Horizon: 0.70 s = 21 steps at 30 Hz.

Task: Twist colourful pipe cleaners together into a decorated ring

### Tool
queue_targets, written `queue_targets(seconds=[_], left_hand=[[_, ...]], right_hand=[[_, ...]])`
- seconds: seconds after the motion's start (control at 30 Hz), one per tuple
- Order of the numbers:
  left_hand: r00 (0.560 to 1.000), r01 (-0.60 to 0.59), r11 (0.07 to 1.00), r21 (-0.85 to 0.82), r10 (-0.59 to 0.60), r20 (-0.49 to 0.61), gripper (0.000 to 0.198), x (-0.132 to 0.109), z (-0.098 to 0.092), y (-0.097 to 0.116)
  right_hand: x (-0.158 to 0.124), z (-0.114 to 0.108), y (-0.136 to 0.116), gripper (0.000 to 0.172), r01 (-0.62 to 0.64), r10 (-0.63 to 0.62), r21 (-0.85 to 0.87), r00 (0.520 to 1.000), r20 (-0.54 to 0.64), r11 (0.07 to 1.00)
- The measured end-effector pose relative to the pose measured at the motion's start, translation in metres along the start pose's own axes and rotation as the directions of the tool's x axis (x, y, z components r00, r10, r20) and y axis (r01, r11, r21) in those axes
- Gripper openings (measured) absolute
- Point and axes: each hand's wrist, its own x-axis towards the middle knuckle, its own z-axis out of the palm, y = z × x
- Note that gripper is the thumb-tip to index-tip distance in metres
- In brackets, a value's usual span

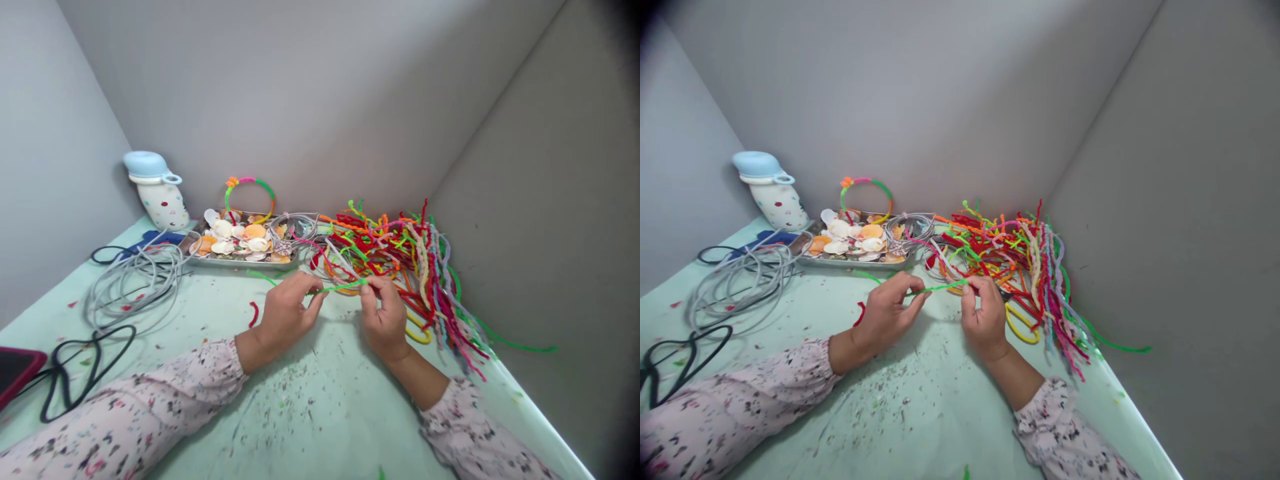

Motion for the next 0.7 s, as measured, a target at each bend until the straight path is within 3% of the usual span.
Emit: queue_targets(seconds=[0.1, 0.23, 0.5, 0.7], left_hand=[[0.997, -0.079, 0.993, 0.083, 0.077, 0.027, 0.017, 0.000, -0.003, 0.004], [0.992, -0.116, 0.990, 0.076, 0.112, 0.055, 0.023, -0.001, -0.001, 0.006], [0.998, 0.005, 1.000, -0.013, -0.004, 0.069, 0.014, -0.009, 0.011, 0.001], [0.989, -0.079, 0.991, 0.110, 0.064, 0.137, 0.023, -0.008, 0.010, 0.000]], right_hand=[[0.001, 0.000, 0.001, 0.012, 0.029, -0.029, -0.029, 0.999, 0.015, 0.999], [-0.001, 0.002, -0.002, 0.012, 0.107, -0.109, 0.021, 0.979, 0.173, 0.994], [-0.004, 0.008, -0.008, 0.012, 0.114, -0.125, 0.058, 0.952, 0.278, 0.992], [-0.005, 0.010, -0.006, 0.014, 0.097, -0.109, 0.052, 0.932, 0.346, 0.994]])
